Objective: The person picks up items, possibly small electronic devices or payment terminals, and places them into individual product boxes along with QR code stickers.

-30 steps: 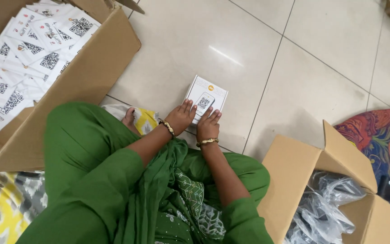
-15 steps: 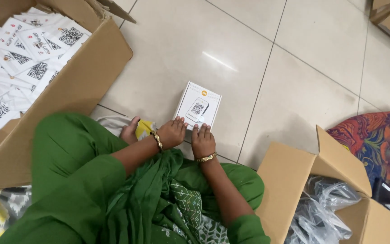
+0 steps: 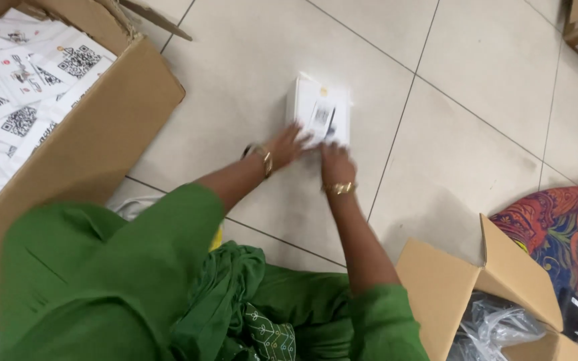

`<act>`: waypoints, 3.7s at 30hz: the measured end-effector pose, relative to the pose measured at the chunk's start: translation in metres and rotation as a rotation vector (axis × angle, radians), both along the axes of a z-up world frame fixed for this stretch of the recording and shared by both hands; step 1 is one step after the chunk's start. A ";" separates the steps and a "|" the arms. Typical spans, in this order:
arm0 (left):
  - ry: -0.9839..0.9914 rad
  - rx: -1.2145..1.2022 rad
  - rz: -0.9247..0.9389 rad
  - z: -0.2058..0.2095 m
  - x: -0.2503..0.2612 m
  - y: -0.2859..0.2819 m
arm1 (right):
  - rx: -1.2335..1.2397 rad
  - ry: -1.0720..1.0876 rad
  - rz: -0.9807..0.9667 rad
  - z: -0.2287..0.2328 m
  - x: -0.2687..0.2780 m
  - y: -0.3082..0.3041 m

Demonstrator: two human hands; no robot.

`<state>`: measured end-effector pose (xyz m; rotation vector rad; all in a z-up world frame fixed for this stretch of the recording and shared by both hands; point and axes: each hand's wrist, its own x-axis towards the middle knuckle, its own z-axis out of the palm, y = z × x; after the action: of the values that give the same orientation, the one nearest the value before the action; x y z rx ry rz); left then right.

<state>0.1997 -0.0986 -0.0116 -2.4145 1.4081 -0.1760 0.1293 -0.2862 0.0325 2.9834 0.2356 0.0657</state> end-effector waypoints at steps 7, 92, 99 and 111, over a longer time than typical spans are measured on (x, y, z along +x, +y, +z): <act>0.160 -0.200 0.528 0.158 0.044 -0.012 | 0.245 0.174 -0.236 0.069 0.055 0.034; 0.797 0.210 0.477 0.023 -0.047 0.033 | 0.168 0.217 -0.399 -0.008 0.398 -0.077; 0.733 0.210 0.558 0.039 -0.044 0.023 | 0.437 0.288 -0.235 -0.013 0.154 0.014; 0.889 0.077 0.767 0.070 -0.148 0.040 | 0.218 0.514 -0.042 -0.027 -0.106 0.070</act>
<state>0.0517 -0.0582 0.0584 -2.8696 0.5655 1.2179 0.0232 -0.2164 0.0055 3.1604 0.2315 -0.7301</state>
